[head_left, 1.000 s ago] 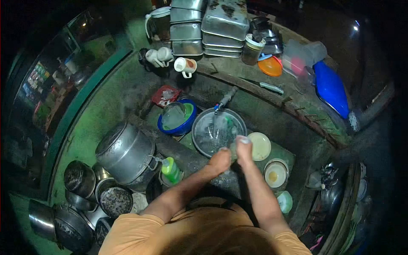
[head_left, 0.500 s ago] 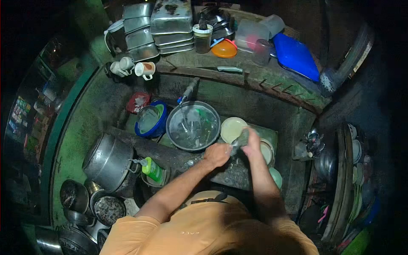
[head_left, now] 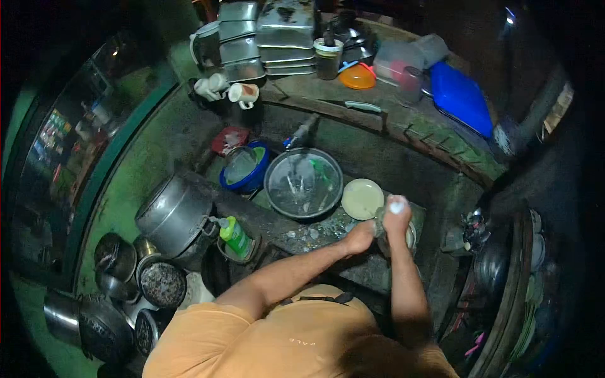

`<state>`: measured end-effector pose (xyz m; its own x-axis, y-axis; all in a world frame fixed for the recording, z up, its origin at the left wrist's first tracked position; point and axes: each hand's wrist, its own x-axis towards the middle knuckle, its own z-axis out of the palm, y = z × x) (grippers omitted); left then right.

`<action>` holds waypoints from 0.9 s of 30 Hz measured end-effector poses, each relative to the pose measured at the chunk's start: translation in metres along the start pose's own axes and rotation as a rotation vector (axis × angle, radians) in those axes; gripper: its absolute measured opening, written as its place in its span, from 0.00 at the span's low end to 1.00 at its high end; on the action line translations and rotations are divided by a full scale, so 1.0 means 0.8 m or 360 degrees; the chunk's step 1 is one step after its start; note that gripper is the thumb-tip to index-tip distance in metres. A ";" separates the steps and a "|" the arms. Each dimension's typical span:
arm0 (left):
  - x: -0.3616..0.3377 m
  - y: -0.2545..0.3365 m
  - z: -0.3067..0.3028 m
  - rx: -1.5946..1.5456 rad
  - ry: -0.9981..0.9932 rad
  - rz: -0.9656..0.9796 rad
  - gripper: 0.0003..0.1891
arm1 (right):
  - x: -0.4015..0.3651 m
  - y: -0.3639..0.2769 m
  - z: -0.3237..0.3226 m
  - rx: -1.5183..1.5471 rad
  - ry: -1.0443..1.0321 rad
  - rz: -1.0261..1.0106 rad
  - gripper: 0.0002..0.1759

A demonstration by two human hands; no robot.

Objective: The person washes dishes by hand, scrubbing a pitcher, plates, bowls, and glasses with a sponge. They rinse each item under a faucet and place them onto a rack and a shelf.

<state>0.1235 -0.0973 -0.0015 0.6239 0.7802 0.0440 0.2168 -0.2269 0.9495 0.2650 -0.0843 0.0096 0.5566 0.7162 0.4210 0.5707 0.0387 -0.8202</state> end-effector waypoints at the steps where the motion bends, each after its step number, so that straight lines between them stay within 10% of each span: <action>1: -0.008 0.030 -0.010 -0.0171 0.0035 0.0002 0.13 | 0.006 0.005 0.000 0.0017 -0.0028 -0.0009 0.10; 6: -0.005 -0.028 -0.033 0.0025 -0.0243 -0.0172 0.13 | 0.036 0.019 0.004 -0.0030 0.0181 0.0077 0.12; 8: -0.011 -0.082 -0.030 0.0176 0.0002 0.0265 0.13 | 0.048 0.030 -0.004 0.0220 0.0075 0.0401 0.17; 12: 0.001 -0.009 -0.077 -0.0608 0.0192 -0.0734 0.12 | 0.015 0.007 0.015 0.1203 -0.0524 0.1311 0.15; 16: 0.034 -0.063 -0.082 -0.0391 0.0112 -0.0860 0.17 | -0.021 -0.006 0.081 0.0858 -0.0892 0.1119 0.11; 18: 0.050 -0.222 -0.054 0.1115 0.0064 0.0454 0.21 | -0.014 0.034 0.104 0.0851 -0.0966 0.1192 0.09; 21: 0.042 -0.143 -0.123 0.0170 -0.0162 -0.0352 0.22 | 0.011 0.022 0.127 0.0574 -0.1329 0.1125 0.07; 23: 0.047 -0.115 -0.157 -0.0690 0.0233 -0.0725 0.19 | 0.019 -0.045 0.144 0.0326 -0.1628 0.0947 0.07; 26: 0.070 -0.195 -0.184 -0.0884 0.0246 0.0049 0.16 | 0.028 -0.120 0.188 0.0473 -0.1764 0.0906 0.09; 27: 0.074 -0.215 -0.205 -0.1171 0.0123 -0.0206 0.13 | 0.028 -0.131 0.204 0.0524 -0.1808 0.0889 0.09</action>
<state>0.0001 0.0838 -0.1111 0.5670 0.8192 -0.0859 -0.2900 0.2962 0.9100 0.1188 0.0416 0.0416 -0.2404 0.8691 -0.4322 0.1664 -0.4018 -0.9005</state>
